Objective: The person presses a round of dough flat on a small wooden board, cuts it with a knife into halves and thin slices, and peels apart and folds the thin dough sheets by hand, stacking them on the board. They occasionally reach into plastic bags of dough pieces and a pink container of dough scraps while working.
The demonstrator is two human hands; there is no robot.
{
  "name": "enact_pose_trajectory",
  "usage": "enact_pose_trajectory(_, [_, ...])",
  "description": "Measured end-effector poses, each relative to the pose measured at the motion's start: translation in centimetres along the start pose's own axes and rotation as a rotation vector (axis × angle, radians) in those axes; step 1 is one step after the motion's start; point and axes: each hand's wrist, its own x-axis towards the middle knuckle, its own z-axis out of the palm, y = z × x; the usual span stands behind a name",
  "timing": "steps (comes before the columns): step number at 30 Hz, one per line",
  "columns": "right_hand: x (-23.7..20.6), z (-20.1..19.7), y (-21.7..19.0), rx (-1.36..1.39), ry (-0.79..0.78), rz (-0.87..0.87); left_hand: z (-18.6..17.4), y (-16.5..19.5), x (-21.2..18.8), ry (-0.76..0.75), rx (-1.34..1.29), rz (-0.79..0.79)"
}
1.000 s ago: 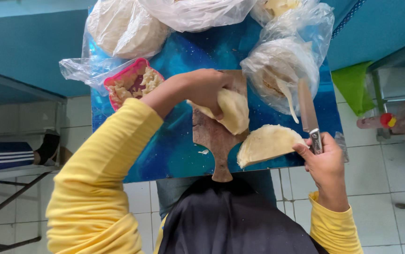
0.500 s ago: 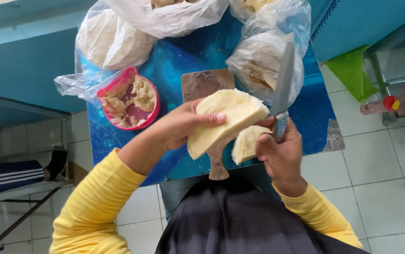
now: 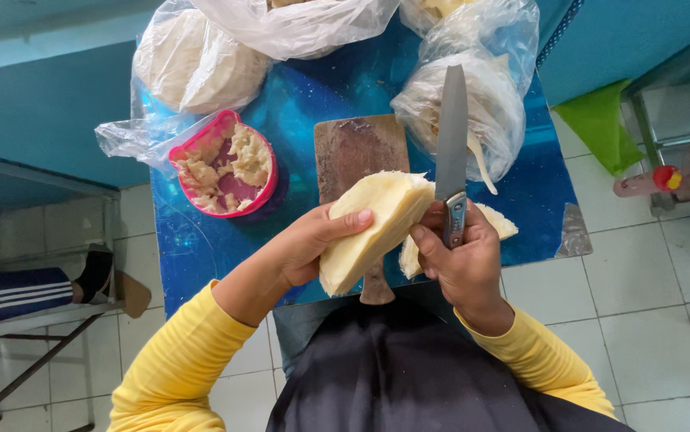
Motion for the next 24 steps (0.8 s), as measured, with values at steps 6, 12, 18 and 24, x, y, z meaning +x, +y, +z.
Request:
enact_pose_trajectory(6, [-0.2, -0.1, 0.3, 0.026, -0.005, 0.011, -0.4, -0.5, -0.1, 0.003, -0.017, 0.006])
enact_pose_trajectory(12, [0.0, 0.4, -0.2, 0.032, -0.060, -0.009, -0.4, -0.5, -0.2, -0.032, -0.039, 0.010])
enact_pose_trajectory(18, [0.1, 0.8, -0.6, -0.057, -0.089, -0.040, 0.1, -0.3, -0.2, -0.020, -0.032, -0.001])
enact_pose_trajectory(24, [0.0, -1.4, -0.1, 0.018, -0.011, -0.118, 0.2, 1.0, 1.3, -0.017, 0.091, 0.139])
